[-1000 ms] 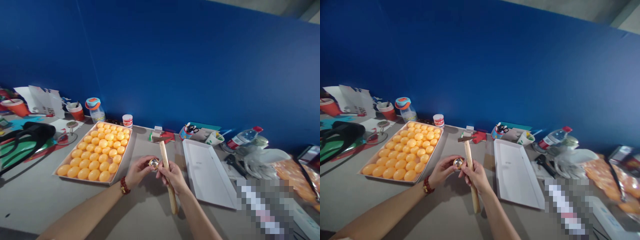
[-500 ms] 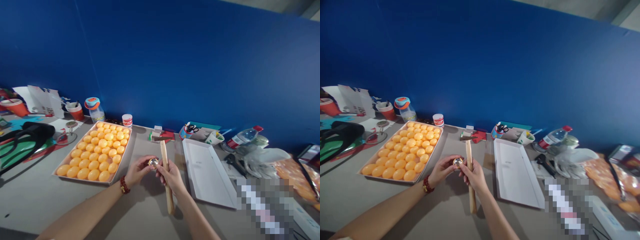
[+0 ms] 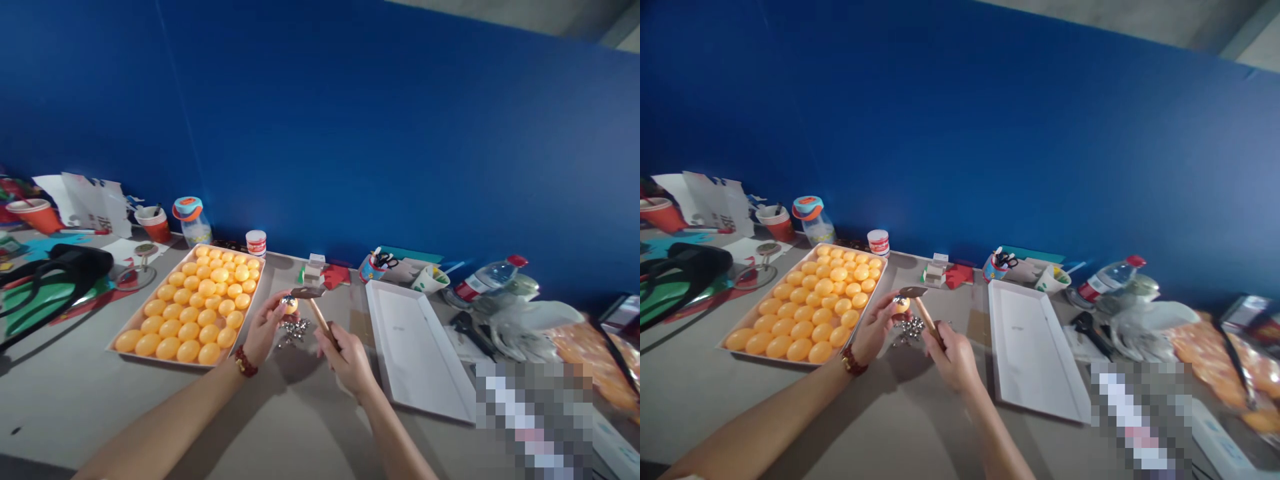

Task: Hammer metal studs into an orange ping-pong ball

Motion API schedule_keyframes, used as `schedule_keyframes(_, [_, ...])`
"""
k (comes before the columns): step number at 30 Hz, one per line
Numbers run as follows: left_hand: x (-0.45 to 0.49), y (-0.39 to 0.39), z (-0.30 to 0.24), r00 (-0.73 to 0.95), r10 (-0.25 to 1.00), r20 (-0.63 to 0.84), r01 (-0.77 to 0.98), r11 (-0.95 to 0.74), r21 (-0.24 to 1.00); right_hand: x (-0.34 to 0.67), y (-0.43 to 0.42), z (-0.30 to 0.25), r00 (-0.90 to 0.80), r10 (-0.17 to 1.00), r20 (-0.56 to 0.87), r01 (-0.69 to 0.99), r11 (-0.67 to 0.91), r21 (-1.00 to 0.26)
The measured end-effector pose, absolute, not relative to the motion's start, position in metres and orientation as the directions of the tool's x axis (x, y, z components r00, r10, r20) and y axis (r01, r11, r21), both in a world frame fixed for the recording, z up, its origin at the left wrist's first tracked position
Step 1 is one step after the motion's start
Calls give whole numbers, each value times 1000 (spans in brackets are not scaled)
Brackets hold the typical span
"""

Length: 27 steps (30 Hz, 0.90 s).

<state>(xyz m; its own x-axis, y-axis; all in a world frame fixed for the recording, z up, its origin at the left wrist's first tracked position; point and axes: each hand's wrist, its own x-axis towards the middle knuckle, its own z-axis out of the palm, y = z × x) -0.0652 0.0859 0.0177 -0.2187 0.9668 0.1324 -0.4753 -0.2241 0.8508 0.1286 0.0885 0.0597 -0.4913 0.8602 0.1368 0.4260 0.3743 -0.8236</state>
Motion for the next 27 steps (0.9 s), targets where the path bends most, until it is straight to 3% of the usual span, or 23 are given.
schedule_keyframes(7, [-67, 84, 24, -240, 960, 141, -494, -246, 834, 127, 89, 60, -527, 831, 179, 542, 491, -683])
schedule_keyframes(27, [-67, 88, 19, -272, 958, 87, -484, -215, 849, 126, 90, 61, -527, 833, 169, 532, 479, -698])
